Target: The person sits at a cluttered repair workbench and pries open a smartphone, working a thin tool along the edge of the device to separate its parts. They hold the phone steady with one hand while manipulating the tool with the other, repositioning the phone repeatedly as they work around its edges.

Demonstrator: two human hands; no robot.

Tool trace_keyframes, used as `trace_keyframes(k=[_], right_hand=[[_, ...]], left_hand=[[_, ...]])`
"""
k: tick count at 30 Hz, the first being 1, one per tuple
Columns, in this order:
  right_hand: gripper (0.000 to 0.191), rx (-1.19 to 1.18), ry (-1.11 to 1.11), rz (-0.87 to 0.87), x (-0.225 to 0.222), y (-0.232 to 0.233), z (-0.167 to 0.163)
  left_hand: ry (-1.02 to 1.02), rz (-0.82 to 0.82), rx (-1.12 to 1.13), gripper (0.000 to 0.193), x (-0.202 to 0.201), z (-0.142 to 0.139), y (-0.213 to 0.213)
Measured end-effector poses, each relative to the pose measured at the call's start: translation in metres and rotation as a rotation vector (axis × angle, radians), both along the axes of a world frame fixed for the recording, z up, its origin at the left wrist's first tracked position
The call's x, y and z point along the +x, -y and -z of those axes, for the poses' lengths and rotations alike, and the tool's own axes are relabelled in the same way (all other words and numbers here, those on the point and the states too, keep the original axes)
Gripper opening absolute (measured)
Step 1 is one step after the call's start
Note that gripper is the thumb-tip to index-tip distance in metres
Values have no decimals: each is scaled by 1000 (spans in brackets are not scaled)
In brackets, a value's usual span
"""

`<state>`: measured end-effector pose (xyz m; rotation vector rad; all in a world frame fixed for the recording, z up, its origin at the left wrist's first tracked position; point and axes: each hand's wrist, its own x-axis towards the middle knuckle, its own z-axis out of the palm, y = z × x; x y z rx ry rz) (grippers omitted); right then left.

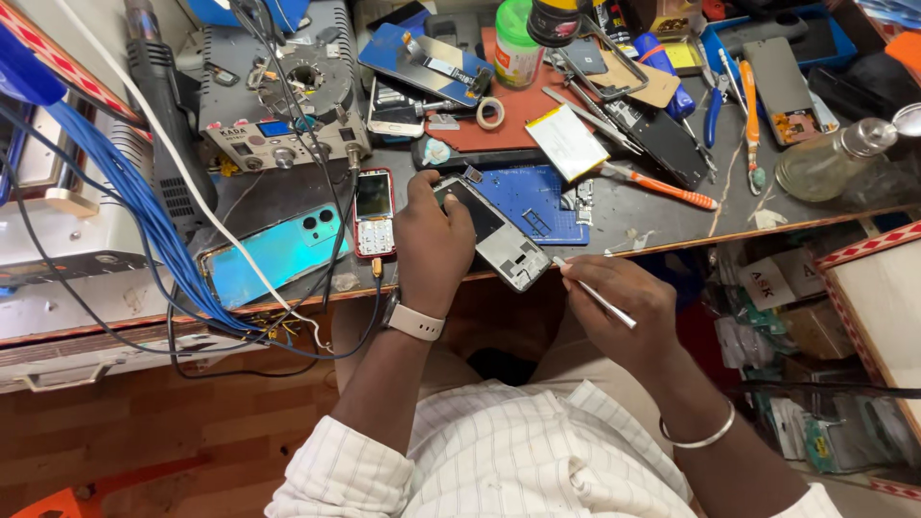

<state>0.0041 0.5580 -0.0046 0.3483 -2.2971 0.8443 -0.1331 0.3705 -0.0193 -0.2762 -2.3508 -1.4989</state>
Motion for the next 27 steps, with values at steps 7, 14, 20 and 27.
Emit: trace_keyframes(k=[7,14,20,27], right_hand=[[21,-13,-15,0,1,1,-1],[22,-9,-9,-6,1,1,1],[22,4,-3,-8,2,0,-2],[22,4,5,-1,3,0,-1]], left_hand=[[-20,-3,-5,32,-1,2,0],[5,1,-1,33,-1,1,0],[-68,-10,-2,32,0,-1,0],[19,5,7,32,1,-3,0]])
